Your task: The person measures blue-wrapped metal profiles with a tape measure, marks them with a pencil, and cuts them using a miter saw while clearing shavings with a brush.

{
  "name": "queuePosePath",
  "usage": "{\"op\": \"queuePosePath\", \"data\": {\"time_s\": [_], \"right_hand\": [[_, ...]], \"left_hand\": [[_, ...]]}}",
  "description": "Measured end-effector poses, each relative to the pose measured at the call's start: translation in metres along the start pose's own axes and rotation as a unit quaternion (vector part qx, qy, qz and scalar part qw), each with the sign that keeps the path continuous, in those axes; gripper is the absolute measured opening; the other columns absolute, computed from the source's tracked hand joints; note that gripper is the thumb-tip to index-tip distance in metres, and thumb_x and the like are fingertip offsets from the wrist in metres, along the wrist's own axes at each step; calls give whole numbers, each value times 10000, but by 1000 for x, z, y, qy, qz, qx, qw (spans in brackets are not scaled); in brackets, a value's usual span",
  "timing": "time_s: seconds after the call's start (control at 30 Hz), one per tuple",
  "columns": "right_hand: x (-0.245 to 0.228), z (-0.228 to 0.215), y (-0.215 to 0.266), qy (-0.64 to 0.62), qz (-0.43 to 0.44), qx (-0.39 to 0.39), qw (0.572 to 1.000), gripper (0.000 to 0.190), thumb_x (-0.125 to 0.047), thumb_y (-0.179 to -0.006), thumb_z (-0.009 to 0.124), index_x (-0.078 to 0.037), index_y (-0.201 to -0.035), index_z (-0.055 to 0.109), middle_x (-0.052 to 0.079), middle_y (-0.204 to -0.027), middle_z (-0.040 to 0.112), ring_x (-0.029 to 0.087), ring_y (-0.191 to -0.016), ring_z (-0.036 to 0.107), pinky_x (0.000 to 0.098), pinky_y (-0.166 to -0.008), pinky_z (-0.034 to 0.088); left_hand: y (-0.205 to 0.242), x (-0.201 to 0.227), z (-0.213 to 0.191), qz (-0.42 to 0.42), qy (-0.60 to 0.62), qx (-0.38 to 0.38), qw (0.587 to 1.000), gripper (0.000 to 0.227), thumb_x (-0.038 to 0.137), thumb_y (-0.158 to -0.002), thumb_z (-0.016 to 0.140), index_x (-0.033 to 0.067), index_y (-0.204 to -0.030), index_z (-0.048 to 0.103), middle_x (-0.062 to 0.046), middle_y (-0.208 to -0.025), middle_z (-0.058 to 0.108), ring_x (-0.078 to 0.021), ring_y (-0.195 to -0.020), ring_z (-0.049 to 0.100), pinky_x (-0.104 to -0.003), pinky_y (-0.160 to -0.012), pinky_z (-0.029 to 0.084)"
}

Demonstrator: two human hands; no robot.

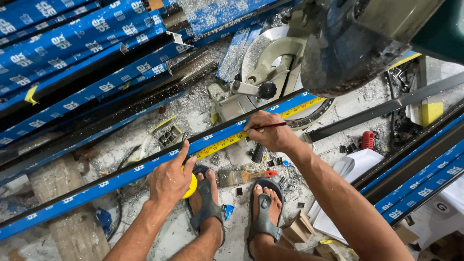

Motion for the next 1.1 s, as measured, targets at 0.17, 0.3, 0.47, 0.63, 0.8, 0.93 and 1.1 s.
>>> {"op": "queuePosePath", "data": {"time_s": [0.17,0.3,0.47,0.63,0.8,0.93,1.1], "right_hand": [[0,-2,0,-16,17,-4,1000,157,-154,-803,720,-64,-914,784,206,-847,694,361,-834,713,454,-782,579],[-2,-4,1,-16,16,-1,1000,155,-156,-830,698,-70,-927,786,201,-847,692,362,-843,716,435,-766,581],[-7,-3,2,-12,-4,3,1000,140,-140,-818,706,-69,-912,781,207,-846,693,388,-830,712,458,-753,577],[-2,0,3,-14,19,-1,1000,146,-146,-821,703,-76,-913,794,205,-860,702,369,-844,716,448,-760,576],[-9,-14,20,-56,57,40,996,149,-84,-881,687,-57,-962,808,206,-885,712,329,-827,713,403,-726,569],[-34,-51,71,-191,98,183,959,203,-127,-975,607,-20,-1078,745,185,-911,706,305,-826,699,445,-796,568],[-201,-156,153,-134,104,205,964,203,-95,-973,568,25,-1022,724,205,-884,677,339,-803,680,489,-807,561]], "left_hand": [[0,-2,3,11,0,17,1000,583,518,-1021,449,325,-1571,469,-167,-1009,793,-434,-925,756,-564,-796,622],[0,-1,2,1,11,10,1000,578,533,-1023,430,323,-1559,486,-175,-998,793,-440,-922,755,-558,-792,623],[2,1,-1,-4,13,8,1000,567,523,-1022,434,333,-1553,493,-168,-971,796,-434,-911,757,-555,-789,618],[3,-1,3,-7,7,7,1000,577,525,-1020,438,337,-1564,474,-165,-994,796,-436,-923,755,-566,-805,615],[0,-2,3,-3,4,5,1000,591,532,-1018,428,331,-1573,463,-179,-1040,788,-444,-934,753,-577,-815,611],[0,0,-5,2,14,-13,1000,610,538,-1017,431,330,-1591,437,-171,-1030,794,-436,-965,748,-560,-871,595],[-10,-23,19,44,29,-60,997,694,575,-945,481,429,-1612,355,-110,-602,597,-357,-611,551,-516,-568,391]]}}
Point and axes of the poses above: each hand's wrist, its own y-axis away from the middle knuckle, its own z-axis out of the palm, x = y × z, the point moved 7 cm from there along -y, towards the middle knuckle
